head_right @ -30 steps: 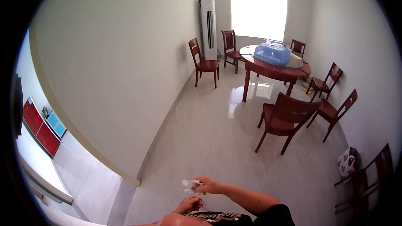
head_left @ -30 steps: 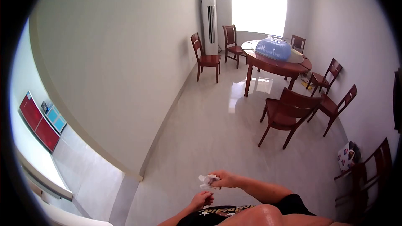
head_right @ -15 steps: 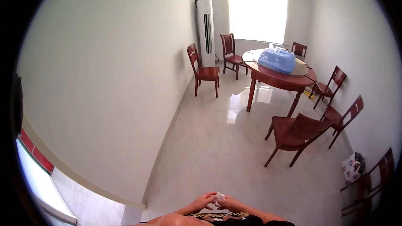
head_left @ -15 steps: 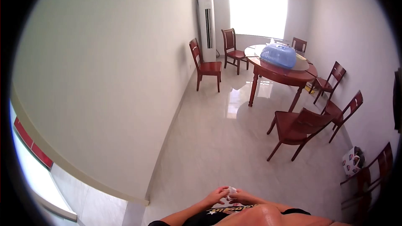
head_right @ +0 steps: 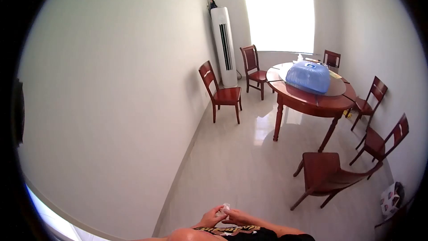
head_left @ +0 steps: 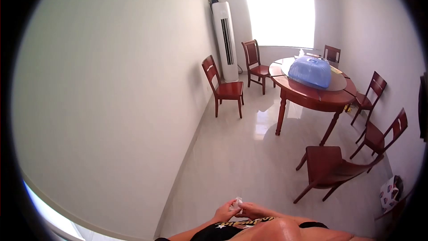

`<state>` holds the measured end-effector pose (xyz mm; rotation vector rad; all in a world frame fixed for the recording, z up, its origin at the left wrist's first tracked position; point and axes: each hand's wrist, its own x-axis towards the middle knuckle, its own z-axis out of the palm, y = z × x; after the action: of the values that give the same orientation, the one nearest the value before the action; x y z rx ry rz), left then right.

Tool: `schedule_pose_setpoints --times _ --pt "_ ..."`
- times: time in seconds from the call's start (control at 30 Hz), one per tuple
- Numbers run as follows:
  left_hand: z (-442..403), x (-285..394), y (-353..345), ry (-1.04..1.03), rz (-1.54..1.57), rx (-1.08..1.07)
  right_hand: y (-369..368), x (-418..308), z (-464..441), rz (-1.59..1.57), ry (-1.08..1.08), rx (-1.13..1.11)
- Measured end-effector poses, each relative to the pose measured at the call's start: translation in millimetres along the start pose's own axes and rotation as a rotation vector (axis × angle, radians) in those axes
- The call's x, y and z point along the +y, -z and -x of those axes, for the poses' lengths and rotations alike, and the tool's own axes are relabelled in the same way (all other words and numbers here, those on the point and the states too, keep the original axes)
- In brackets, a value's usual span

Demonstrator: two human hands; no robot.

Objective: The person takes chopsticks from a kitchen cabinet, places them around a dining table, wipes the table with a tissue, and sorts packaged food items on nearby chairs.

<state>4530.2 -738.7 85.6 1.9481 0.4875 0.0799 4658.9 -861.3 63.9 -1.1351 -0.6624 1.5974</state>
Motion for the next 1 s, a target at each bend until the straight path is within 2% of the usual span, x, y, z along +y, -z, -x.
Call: schedule_pose_setpoints --times 0.03,0.1,0.23,0.3,0.33,0.4,0.43,0.47,0.5,0.53,0.63,0.77,0.83,0.9,1.0 --pt "-16 5 4 -0.032 -0.079 0.041 15 -19 -3 0.391 0.119 -0.032" --pt "-49 9 9 -0.056 -0.124 0.095 31 -43 -22 -0.465 0.011 -0.060" --pt "-98 -6 21 -0.096 -0.148 0.242 70 -71 -51 -0.466 0.008 -0.184" --pt "-117 -11 31 -0.018 0.164 0.266 85 -84 -71 -0.479 -0.057 -0.177" --pt "-124 -14 34 0.183 0.260 0.247 95 -85 -83 -0.459 -0.111 -0.208" --pt "-151 -28 41 0.262 0.361 0.207 115 -86 -107 -0.497 -0.199 -0.253" --pt "-164 -36 47 0.342 0.461 0.219 135 -72 -128 -0.309 -0.085 -0.270" --pt "-183 -39 55 0.321 0.468 0.223 155 -57 -148 -0.122 0.028 -0.267" --pt "-202 -49 61 0.337 0.458 0.170 167 -79 -156 -0.310 -0.093 -0.194" --pt "-229 -58 68 0.331 0.483 0.163 156 -137 -143 -0.362 -0.180 -0.048" --pt "-303 -50 98 0.334 0.503 0.148 192 -173 -178 -0.344 -0.118 0.071" --pt "-401 -27 130 0.189 0.445 0.038 237 -233 -203 -0.228 -0.160 0.247" --pt "-443 -15 142 0.206 0.411 -0.044 261 -253 -207 -0.168 -0.066 0.344" --pt "-482 -16 141 0.213 0.449 -0.116 280 -263 -204 -0.214 -0.056 0.406" --pt "-537 10 140 0.321 0.696 -0.270 317 -264 -195 -0.306 -0.116 0.509"
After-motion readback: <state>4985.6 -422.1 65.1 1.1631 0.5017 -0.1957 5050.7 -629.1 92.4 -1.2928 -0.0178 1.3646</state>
